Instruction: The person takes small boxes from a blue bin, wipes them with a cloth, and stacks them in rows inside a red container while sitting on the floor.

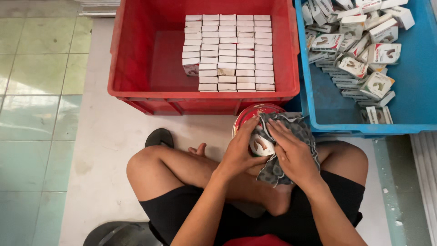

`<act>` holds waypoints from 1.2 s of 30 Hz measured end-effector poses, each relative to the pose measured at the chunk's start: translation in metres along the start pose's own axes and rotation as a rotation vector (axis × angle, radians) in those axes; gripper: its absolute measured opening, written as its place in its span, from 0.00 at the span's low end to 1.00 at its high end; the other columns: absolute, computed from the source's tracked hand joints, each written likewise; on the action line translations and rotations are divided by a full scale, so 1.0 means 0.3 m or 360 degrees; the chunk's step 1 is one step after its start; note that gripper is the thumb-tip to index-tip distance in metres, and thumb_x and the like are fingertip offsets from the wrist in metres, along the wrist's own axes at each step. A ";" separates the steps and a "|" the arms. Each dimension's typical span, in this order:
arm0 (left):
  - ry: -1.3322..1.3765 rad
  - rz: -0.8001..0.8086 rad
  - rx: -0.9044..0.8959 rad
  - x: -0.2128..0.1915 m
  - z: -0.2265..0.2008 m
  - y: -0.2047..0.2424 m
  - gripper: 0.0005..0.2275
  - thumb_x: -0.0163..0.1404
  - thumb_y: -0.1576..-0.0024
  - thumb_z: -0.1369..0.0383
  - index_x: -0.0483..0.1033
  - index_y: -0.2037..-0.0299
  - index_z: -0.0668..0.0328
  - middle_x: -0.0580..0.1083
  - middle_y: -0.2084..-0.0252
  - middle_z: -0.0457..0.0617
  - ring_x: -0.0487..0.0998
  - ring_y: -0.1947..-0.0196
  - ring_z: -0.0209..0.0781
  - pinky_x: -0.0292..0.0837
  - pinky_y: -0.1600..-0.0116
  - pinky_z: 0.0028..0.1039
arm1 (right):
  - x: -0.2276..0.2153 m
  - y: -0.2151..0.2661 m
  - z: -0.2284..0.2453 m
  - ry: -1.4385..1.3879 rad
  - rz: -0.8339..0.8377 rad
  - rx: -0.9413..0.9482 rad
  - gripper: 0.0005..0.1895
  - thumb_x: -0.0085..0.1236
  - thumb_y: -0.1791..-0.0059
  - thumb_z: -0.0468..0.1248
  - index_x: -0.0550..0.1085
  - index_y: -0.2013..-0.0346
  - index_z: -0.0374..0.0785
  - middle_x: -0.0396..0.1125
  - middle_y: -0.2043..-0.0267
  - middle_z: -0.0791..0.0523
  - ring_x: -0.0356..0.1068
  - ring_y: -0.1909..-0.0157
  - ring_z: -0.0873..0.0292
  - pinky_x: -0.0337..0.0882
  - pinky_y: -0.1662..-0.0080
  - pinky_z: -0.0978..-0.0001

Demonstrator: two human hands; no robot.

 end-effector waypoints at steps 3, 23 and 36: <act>-0.0010 0.0010 0.0002 0.003 -0.006 -0.007 0.51 0.77 0.56 0.62 0.64 0.19 0.65 0.69 0.22 0.67 0.68 0.19 0.68 0.60 0.14 0.51 | 0.029 0.019 -0.079 0.0123 -0.0008 -0.0059 0.27 0.47 0.36 0.26 0.65 0.19 0.27 0.68 0.22 0.44 0.60 0.23 0.25 0.63 0.23 0.25; -0.0683 0.0103 -0.0085 -0.001 -0.067 -0.006 0.59 0.79 0.63 0.54 0.63 0.16 0.51 0.69 0.23 0.60 0.56 0.13 0.71 0.33 0.14 0.75 | -0.003 0.195 -0.170 -0.0204 -0.0230 -0.0102 0.30 0.44 0.39 0.21 0.70 0.21 0.32 0.66 0.19 0.45 0.63 0.19 0.34 0.62 0.21 0.30; -0.0305 0.0236 -0.0121 -0.022 -0.017 0.001 0.58 0.80 0.65 0.66 0.56 0.21 0.69 0.70 0.21 0.62 0.58 0.13 0.67 0.30 0.13 0.73 | 0.131 0.188 -0.164 0.0724 0.0016 -0.0225 0.33 0.60 0.42 0.27 0.70 0.20 0.42 0.62 0.16 0.53 0.58 0.16 0.39 0.64 0.19 0.34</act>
Point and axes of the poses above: each hand's wrist, its own y-axis away from the middle knuckle, its own x-axis out of the palm, z = x × y, the point moved 4 cm from there along -y, towards the middle knuckle
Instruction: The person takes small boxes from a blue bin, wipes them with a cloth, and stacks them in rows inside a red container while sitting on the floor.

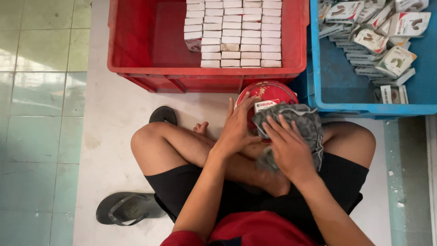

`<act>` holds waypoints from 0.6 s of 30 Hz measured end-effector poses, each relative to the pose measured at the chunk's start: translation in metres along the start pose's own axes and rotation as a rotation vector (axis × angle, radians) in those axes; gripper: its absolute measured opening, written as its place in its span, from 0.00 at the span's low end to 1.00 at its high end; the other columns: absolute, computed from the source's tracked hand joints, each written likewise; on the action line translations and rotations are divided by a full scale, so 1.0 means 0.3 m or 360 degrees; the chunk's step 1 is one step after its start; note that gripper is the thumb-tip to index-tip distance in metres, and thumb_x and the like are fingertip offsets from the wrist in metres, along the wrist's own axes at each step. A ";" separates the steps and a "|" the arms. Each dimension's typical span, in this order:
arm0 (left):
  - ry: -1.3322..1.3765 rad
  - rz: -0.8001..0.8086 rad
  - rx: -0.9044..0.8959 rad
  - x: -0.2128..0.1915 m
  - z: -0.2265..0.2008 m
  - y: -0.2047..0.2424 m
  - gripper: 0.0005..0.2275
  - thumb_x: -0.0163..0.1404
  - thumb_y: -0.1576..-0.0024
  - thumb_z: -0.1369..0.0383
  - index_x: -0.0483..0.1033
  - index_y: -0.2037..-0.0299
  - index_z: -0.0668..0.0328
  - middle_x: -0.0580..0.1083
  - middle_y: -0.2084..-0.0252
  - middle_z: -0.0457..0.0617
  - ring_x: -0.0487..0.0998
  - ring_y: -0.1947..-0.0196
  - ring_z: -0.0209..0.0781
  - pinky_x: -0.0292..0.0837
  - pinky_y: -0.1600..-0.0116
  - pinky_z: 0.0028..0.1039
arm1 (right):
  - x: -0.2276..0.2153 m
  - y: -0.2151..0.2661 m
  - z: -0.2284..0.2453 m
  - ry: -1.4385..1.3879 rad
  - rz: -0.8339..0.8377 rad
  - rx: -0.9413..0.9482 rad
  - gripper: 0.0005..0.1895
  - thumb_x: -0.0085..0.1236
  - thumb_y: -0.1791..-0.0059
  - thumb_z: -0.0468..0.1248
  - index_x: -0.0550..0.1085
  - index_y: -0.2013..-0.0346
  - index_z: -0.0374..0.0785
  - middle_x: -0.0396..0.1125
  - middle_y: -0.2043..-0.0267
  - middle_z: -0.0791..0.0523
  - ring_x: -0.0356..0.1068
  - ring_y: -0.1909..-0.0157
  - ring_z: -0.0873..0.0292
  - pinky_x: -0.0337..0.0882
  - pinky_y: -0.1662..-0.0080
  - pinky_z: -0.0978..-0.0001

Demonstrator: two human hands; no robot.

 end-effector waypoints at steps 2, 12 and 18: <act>-0.0032 -0.0001 0.0020 0.015 0.028 0.005 0.58 0.80 0.64 0.63 0.57 0.22 0.70 0.70 0.21 0.64 0.58 0.13 0.67 0.32 0.13 0.73 | 0.009 -0.070 0.010 -0.0034 -0.0042 0.0041 0.32 0.59 0.41 0.26 0.71 0.20 0.40 0.64 0.17 0.51 0.60 0.17 0.39 0.62 0.19 0.33; -0.0018 -0.0132 0.0036 0.037 0.052 0.027 0.58 0.79 0.62 0.56 0.57 0.23 0.72 0.70 0.22 0.65 0.62 0.14 0.63 0.36 0.14 0.72 | 0.088 -0.085 0.012 0.0139 -0.0165 -0.0139 0.25 0.58 0.37 0.34 0.75 0.24 0.47 0.67 0.19 0.57 0.63 0.17 0.44 0.54 0.18 0.29; -0.0016 -0.0227 0.0215 0.064 0.085 0.027 0.57 0.78 0.61 0.50 0.59 0.26 0.75 0.70 0.24 0.68 0.61 0.16 0.72 0.34 0.17 0.81 | -0.084 -0.005 0.067 -0.0453 -0.0105 -0.0168 0.21 0.55 0.40 0.23 0.78 0.31 0.31 0.73 0.29 0.43 0.68 0.25 0.34 0.52 0.17 0.24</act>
Point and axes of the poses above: each hand's wrist, its own y-axis away from the middle knuckle, its own x-axis out of the palm, z = x × y, the point moved 4 cm from there along -y, towards the middle knuckle
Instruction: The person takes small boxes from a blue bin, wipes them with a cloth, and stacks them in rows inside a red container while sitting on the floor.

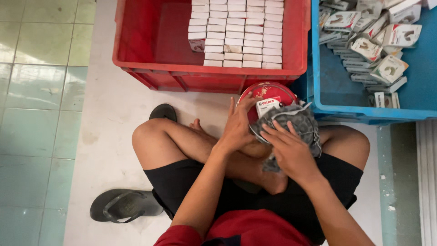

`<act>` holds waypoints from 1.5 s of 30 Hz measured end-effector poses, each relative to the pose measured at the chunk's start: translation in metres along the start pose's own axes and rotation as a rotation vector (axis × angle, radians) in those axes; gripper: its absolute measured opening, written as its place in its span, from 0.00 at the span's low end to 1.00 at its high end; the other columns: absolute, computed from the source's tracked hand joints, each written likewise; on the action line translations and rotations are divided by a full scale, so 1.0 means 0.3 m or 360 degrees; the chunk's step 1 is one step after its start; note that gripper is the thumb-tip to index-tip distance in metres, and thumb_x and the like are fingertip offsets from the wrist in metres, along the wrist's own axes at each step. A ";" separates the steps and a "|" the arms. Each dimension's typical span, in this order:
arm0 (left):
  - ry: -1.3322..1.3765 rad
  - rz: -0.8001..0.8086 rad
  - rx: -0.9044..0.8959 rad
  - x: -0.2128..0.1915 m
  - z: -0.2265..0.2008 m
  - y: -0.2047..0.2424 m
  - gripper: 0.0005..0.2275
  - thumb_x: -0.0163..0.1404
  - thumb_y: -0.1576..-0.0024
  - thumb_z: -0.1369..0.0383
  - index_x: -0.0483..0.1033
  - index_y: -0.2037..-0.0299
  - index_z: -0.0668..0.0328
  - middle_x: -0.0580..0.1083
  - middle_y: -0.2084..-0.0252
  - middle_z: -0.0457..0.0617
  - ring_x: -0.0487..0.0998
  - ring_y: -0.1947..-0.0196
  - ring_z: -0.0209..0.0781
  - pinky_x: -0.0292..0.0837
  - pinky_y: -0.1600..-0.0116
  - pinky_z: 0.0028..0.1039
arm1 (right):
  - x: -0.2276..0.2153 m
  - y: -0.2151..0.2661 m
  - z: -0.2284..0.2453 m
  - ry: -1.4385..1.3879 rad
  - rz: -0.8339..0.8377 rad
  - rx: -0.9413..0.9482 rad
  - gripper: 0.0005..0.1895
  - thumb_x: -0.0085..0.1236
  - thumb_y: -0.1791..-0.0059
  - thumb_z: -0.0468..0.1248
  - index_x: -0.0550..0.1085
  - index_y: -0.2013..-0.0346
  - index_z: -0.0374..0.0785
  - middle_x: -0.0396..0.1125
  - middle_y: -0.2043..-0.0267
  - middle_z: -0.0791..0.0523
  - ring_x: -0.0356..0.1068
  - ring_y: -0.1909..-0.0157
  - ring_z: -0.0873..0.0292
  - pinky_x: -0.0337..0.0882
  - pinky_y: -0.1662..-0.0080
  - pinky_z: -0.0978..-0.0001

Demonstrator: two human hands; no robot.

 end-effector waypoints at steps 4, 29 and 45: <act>-0.0167 0.0061 0.0053 -0.007 -0.041 0.003 0.59 0.79 0.69 0.54 0.63 0.23 0.65 0.68 0.20 0.58 0.57 0.13 0.68 0.30 0.19 0.87 | -0.066 0.070 -0.092 -0.0308 -0.0040 0.0159 0.22 0.50 0.38 0.26 0.82 0.32 0.41 0.76 0.29 0.49 0.72 0.26 0.37 0.65 0.22 0.27; 0.0197 -0.0738 0.0257 -0.060 -0.206 -0.012 0.19 0.64 0.37 0.79 0.81 0.35 0.71 0.84 0.38 0.62 0.89 0.42 0.60 0.87 0.38 0.42 | -0.138 -0.037 -0.013 -0.0159 -0.0608 0.0340 0.28 0.46 0.43 0.21 0.77 0.29 0.27 0.70 0.24 0.36 0.65 0.21 0.30 0.63 0.24 0.37; -0.0007 -0.0999 0.0460 -0.109 -0.312 -0.025 0.11 0.58 0.33 0.79 0.87 0.42 0.73 0.87 0.46 0.65 0.92 0.51 0.60 0.91 0.47 0.41 | 0.024 -0.088 0.204 0.1096 -0.0360 0.0218 0.27 0.49 0.33 0.28 0.67 0.17 0.36 0.61 0.14 0.54 0.59 0.16 0.41 0.45 0.19 0.21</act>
Point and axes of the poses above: each hand's wrist, its own y-axis away from the middle knuckle, its own x-axis out of the palm, z = x × y, the point moved 4 cm from there along -y, towards the middle knuckle
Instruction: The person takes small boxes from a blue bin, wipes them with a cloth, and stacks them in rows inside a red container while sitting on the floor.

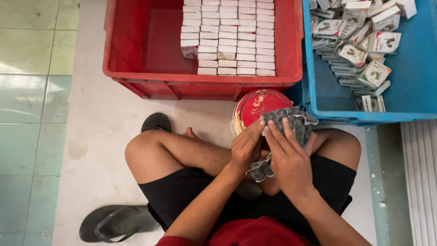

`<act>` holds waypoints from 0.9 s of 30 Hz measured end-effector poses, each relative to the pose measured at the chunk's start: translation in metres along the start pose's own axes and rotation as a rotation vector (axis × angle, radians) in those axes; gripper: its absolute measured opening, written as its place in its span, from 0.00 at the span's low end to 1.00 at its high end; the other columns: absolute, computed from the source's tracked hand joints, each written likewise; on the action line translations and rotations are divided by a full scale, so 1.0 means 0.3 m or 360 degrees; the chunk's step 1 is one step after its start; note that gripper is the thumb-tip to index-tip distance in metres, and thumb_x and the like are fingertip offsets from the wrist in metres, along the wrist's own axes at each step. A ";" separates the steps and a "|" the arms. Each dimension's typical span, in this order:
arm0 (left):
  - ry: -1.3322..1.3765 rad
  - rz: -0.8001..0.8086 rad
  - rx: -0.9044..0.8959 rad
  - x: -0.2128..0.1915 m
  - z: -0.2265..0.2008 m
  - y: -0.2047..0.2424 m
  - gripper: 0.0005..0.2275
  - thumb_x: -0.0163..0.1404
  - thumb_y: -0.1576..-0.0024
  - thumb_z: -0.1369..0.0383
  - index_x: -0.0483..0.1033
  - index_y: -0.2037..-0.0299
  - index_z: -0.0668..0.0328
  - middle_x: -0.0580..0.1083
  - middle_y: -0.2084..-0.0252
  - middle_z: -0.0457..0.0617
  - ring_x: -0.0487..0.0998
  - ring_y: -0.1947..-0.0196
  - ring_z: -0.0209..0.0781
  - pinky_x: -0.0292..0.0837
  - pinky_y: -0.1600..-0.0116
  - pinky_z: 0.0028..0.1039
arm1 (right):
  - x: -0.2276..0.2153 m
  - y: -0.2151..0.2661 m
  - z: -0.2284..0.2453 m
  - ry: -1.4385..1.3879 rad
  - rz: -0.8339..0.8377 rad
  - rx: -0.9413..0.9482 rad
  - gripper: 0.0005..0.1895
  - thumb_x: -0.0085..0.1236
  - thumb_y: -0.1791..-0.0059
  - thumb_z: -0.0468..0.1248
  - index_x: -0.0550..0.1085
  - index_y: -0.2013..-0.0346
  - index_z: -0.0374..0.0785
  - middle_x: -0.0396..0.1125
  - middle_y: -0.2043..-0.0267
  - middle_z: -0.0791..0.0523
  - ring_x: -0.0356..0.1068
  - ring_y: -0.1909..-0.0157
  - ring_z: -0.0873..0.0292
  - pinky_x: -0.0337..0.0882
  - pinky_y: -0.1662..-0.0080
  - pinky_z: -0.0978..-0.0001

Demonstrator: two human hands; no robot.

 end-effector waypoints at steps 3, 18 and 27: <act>-0.0038 0.0009 -0.0009 0.033 0.054 0.087 0.13 0.56 0.33 0.77 0.87 0.41 0.73 0.87 0.45 0.64 0.92 0.50 0.58 0.90 0.46 0.41 | 0.025 0.025 -0.018 -0.0134 0.0076 0.0021 0.31 0.50 0.34 0.33 0.60 0.14 0.39 0.52 0.11 0.56 0.53 0.14 0.46 0.48 0.16 0.33; -0.0230 0.0198 -0.0607 0.070 0.131 0.281 0.20 0.70 0.40 0.70 0.84 0.36 0.54 0.88 0.50 0.52 0.90 0.55 0.54 0.85 0.51 0.40 | 0.275 0.083 -0.259 -0.1037 -0.0176 -0.0100 0.49 0.73 0.49 0.41 0.61 0.15 0.47 0.39 0.08 0.42 0.45 0.11 0.27 0.51 0.23 0.27; -0.0344 0.0190 -0.0552 0.090 0.135 0.303 0.22 0.69 0.42 0.69 0.83 0.37 0.43 0.87 0.52 0.45 0.89 0.52 0.51 0.85 0.45 0.39 | 0.045 0.107 -0.195 -0.0574 -0.0122 -0.0059 0.33 0.52 0.45 0.34 0.76 0.22 0.48 0.57 0.12 0.52 0.73 0.40 0.41 0.68 0.50 0.45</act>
Point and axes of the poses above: each hand's wrist, its own y-axis away from the middle knuckle, its own x-axis out of the palm, z = x × y, the point moved 4 cm from there along -y, towards the middle knuckle
